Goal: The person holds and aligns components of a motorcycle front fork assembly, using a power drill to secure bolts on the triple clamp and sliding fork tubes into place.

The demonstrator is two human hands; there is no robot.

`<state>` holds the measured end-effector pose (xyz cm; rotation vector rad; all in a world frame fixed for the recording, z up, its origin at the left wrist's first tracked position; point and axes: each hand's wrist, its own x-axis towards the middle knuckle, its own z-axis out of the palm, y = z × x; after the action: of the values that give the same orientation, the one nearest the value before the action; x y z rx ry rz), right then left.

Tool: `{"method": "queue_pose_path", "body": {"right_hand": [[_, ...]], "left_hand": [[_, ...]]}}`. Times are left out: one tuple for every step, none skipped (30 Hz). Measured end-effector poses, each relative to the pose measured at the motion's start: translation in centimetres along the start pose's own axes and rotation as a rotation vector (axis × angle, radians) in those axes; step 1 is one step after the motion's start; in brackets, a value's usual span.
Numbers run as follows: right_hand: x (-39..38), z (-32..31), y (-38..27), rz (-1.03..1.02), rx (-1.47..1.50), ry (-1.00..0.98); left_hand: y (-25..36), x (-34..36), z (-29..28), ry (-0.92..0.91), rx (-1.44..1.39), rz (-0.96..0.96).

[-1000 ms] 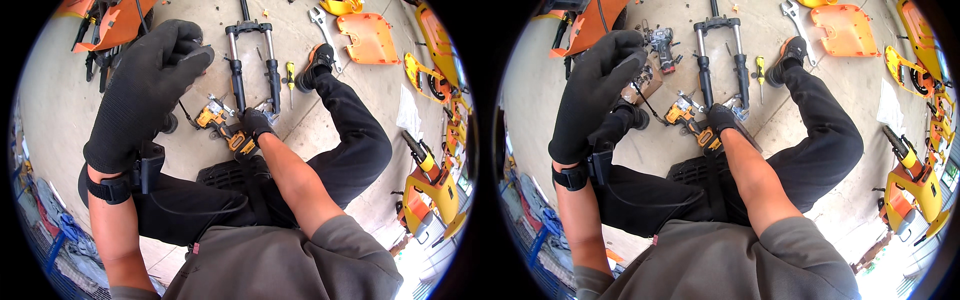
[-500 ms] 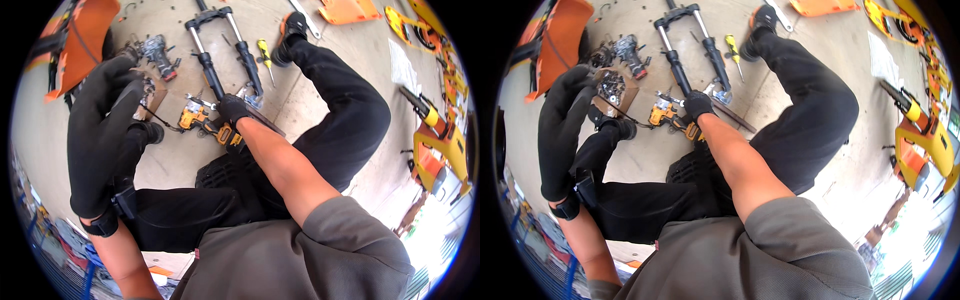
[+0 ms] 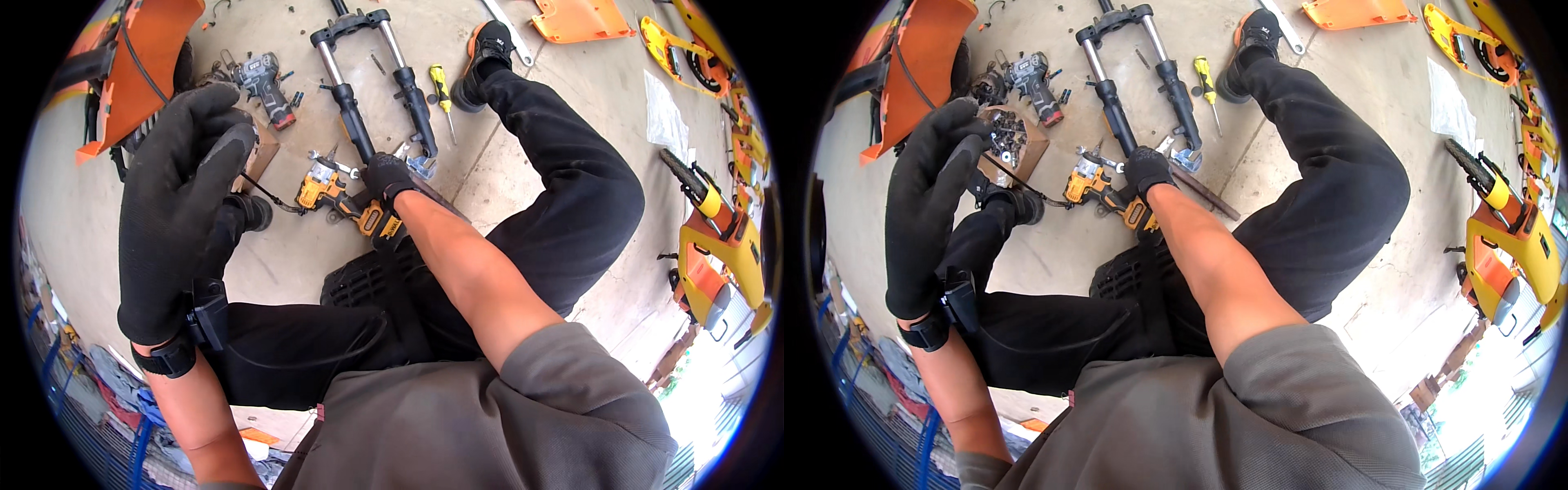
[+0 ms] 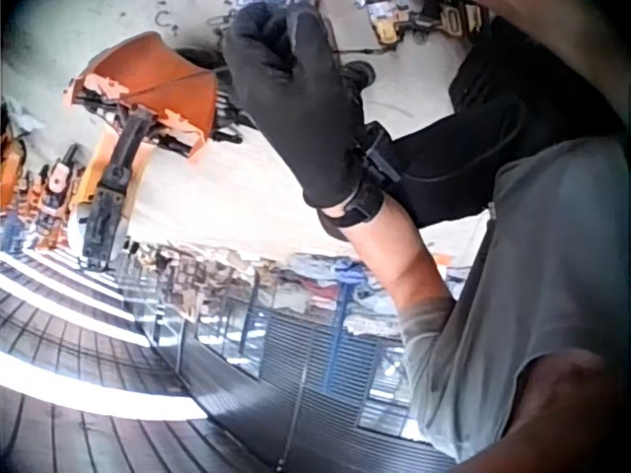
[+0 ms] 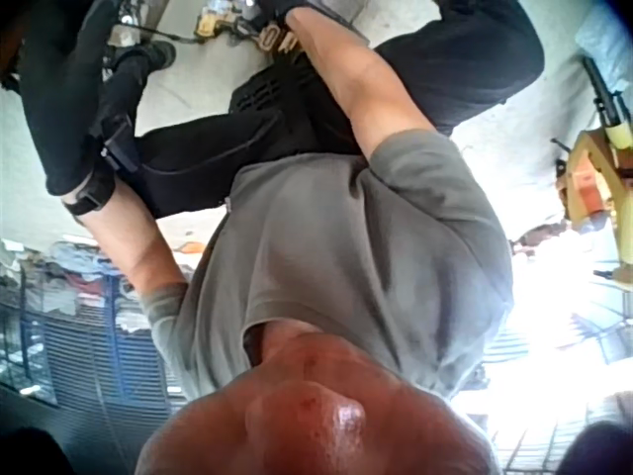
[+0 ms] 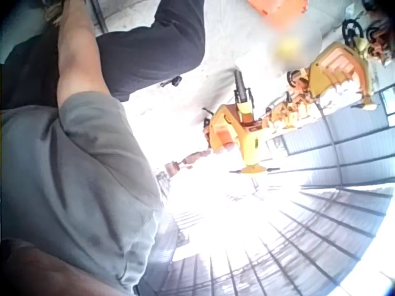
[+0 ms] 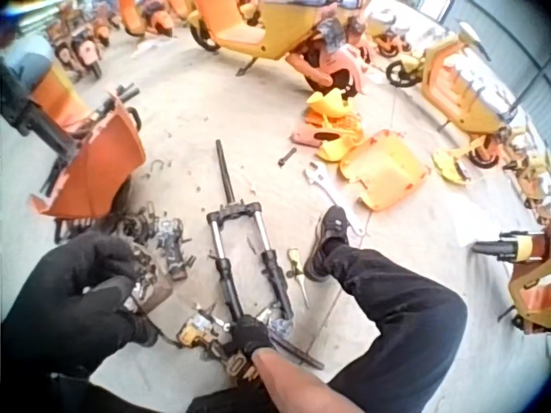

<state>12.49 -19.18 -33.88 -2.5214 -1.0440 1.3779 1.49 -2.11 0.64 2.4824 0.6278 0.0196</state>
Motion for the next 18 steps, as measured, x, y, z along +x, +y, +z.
{"method": "queue_pose_path", "body": {"right_hand": [[0.3, 0.1, 0.3, -0.001, 0.01, -0.006], [0.4, 0.0, 0.2, -0.009, 0.017, -0.011], [0.3, 0.0, 0.3, -0.042, 0.001, 0.002], [0.3, -0.2, 0.4, -0.024, 0.01, -0.015], [0.1, -0.6, 0.4, 0.0, 0.023, -0.029], [0.0, -0.8, 0.5, 0.026, 0.037, -0.042], [0.3, -0.5, 0.6, 0.044, 0.045, -0.039], [0.3, -0.2, 0.8, 0.031, 0.039, -0.02], [0.4, 0.1, 0.9, 0.021, 0.034, 0.001], [0.5, 0.3, 1.1, 0.016, 0.032, 0.025], [0.1, 0.0, 0.5, -0.011, -0.011, 0.03], [0.2, 0.0, 0.4, -0.04, -0.064, 0.021], [0.2, 0.3, 0.5, -0.074, -0.084, 0.043], [0.2, 0.5, 0.7, -0.103, -0.104, 0.065], [-0.2, 0.1, 0.3, -0.102, -0.153, 0.028], [0.2, 0.7, 0.4, -0.068, -0.12, 0.06], [0.6, 1.4, 0.4, -0.036, -0.089, 0.092], [1.1, 2.1, 0.5, 0.0, -0.019, 0.129]], "left_hand": [[0.1, -0.2, 0.1, 0.019, 0.011, 0.0], [0.3, -0.2, 0.0, 0.039, -0.058, -0.062], [0.5, -0.3, 0.1, 0.057, -0.129, -0.123], [0.7, -0.3, 0.2, 0.071, -0.285, -0.239], [0.8, -0.2, 0.2, 0.081, -0.441, -0.348], [0.8, -0.1, 0.4, 0.086, -0.465, -0.359], [0.7, 0.0, 0.9, 0.09, -0.489, -0.367], [0.8, 0.1, 1.5, 0.091, -0.514, -0.374], [0.9, 0.3, 2.3, 0.084, -0.479, -0.359], [1.0, 0.7, 3.3, 0.073, -0.445, -0.341], [0.6, 0.5, 4.5, 0.016, -0.435, -0.285], [0.0, 0.3, 6.4, -0.023, -0.469, -0.262], [-0.6, 0.4, 8.4, -0.08, -0.484, -0.27], [-1.4, 0.7, 10.4, -0.186, -0.458, -0.304], [-2.5, 0.9, 12.3, -0.29, -0.429, -0.342], [-3.4, 1.3, 14.3, -0.345, -0.469, -0.377], [-4.6, 1.7, 16.5, -0.394, -0.507, -0.412], [-5.9, 1.9, 18.9, -0.439, -0.544, -0.455]]}}
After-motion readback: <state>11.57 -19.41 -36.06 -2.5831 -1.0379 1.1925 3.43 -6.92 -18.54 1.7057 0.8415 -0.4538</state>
